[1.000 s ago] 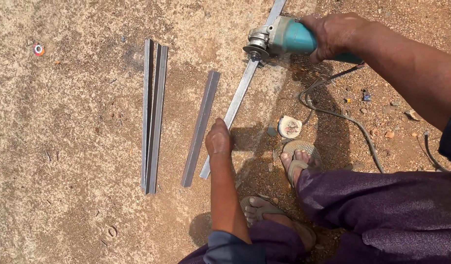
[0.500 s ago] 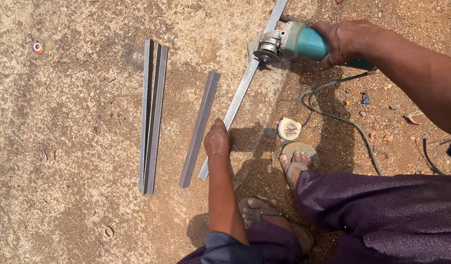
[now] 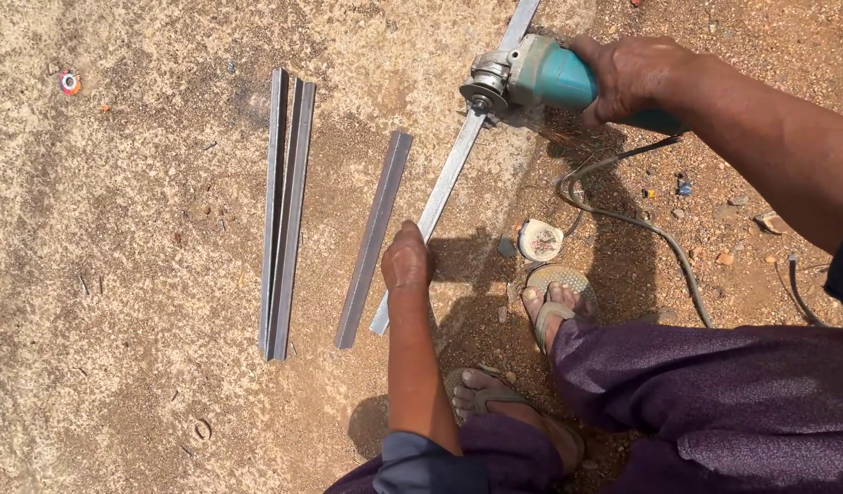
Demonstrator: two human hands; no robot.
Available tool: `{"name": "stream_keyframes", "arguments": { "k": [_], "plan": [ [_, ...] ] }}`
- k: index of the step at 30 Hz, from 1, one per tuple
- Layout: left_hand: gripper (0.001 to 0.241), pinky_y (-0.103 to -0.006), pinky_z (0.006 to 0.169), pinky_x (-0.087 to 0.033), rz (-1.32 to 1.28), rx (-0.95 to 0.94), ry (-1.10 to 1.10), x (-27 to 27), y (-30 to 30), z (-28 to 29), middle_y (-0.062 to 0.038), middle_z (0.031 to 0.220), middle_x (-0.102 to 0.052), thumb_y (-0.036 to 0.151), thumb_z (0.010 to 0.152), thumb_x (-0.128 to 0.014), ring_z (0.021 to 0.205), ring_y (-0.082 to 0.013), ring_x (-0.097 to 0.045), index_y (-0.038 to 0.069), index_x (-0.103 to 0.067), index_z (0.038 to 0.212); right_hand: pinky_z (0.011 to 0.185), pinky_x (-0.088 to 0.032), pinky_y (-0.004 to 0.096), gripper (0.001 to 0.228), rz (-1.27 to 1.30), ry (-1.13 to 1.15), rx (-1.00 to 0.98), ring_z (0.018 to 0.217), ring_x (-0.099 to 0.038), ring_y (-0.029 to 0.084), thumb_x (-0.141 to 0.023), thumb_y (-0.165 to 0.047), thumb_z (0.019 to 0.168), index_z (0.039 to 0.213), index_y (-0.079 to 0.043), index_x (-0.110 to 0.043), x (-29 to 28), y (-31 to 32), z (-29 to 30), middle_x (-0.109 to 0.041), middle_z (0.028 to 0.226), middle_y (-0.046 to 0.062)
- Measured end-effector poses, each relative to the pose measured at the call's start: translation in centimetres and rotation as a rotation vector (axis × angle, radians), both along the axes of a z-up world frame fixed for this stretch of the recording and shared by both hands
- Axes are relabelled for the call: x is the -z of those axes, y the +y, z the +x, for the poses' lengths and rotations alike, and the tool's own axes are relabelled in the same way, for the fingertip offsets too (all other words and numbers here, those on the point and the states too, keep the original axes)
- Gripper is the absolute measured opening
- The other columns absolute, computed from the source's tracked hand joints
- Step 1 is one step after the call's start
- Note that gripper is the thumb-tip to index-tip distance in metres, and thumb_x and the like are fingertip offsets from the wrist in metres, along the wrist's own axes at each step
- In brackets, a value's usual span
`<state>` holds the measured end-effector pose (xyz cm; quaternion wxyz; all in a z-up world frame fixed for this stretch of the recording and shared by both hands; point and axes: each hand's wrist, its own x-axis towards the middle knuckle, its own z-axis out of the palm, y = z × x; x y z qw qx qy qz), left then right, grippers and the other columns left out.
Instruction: Measure and cut thin metal profile bars using an angle grinder.
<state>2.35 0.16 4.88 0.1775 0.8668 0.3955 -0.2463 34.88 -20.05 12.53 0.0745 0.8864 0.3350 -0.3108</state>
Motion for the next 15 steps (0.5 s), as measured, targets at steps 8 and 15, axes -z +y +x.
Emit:
{"name": "stream_keyframes", "arguments": {
  "k": [8,15],
  "plan": [
    [0.049,-0.0437,0.104,-0.052,-0.089,-0.046,0.037,-2.4,-0.2,0.6,-0.025,0.125,-0.065,0.015,0.094,-0.066,0.117,-0.0331,-0.066,0.000,-0.051,0.139,0.094,-0.060,0.055,0.116,0.054,0.001,-0.017,0.101,-0.074,0.040,-0.092,-0.043,0.069,0.164,-0.024,-0.027,1.2,-0.9,0.2,-0.072,0.117,0.022],
    [0.043,-0.0445,0.103,-0.054,-0.091,-0.032,-0.038,-1.4,0.5,-0.1,-0.025,0.118,-0.070,0.011,0.093,-0.070,0.112,-0.0323,-0.070,-0.001,-0.056,0.132,0.095,-0.060,0.056,0.120,-0.007,-0.013,-0.019,0.102,-0.074,0.041,-0.092,-0.043,0.071,0.168,-0.029,-0.023,0.6,-0.4,0.0,-0.072,0.119,0.023]
  ]
}}
